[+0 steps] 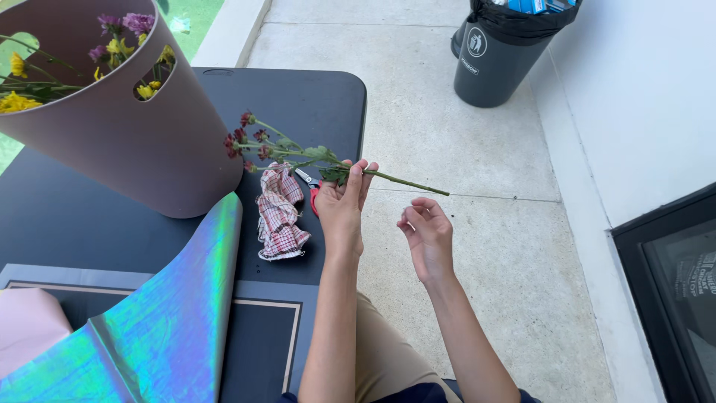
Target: The person arranges flowers on a table by cutting stems with scissors and tape-securing them onto a wrapping sheet.
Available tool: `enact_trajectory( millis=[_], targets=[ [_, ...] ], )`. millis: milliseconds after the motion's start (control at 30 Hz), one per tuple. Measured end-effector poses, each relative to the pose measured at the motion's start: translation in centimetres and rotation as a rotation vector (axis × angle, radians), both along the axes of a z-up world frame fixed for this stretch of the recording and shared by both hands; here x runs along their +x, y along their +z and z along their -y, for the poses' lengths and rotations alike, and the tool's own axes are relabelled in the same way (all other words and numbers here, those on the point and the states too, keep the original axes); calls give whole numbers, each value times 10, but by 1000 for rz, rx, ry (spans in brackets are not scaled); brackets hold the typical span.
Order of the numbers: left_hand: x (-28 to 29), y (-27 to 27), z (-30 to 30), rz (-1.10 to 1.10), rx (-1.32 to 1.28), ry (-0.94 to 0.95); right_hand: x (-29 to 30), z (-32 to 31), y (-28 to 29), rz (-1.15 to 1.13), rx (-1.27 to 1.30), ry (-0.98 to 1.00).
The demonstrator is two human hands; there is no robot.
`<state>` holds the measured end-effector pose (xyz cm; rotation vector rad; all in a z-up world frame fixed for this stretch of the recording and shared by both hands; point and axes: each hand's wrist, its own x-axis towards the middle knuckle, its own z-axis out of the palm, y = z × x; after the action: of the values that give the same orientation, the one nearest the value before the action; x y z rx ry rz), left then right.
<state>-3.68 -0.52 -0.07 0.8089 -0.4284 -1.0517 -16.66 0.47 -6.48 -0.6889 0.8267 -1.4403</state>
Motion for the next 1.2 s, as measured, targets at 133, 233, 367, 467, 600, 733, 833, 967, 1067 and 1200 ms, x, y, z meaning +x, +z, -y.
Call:
enact_trajectory(
  millis=[133, 233, 367, 467, 600, 733, 833, 967, 1067, 1200],
  targets=[
    [-34, -22, 2, -71, -20, 50, -42, -4, -21, 330, 65, -111],
    [-48, -39, 3, -95, 5, 96, -50, -16, 2, 399, 101, -188],
    [-61, -43, -1, -68, 13, 126, -51, -23, 24, 346, 102, -259],
    [-69, -42, -4, -52, 18, 141, -45, -29, 39, 323, 99, -268],
    [-71, -48, -4, -31, 14, 165, -43, -29, 39, 306, 94, -272],
    [-69, -52, -3, -20, 18, 174, -43, -26, 40, 301, 60, -246],
    [-66, -60, 1, -18, 2, 191, -49, -18, 26, 343, -5, -69],
    [-64, -59, 1, -41, -20, 199, -57, -5, -26, 436, 270, -200],
    [-61, -58, -1, -42, -25, 207, -59, 1, -65, 335, 363, -265],
    [-58, -60, -2, -38, -34, 231, -51, -6, -52, 259, 417, -198]
  ],
)
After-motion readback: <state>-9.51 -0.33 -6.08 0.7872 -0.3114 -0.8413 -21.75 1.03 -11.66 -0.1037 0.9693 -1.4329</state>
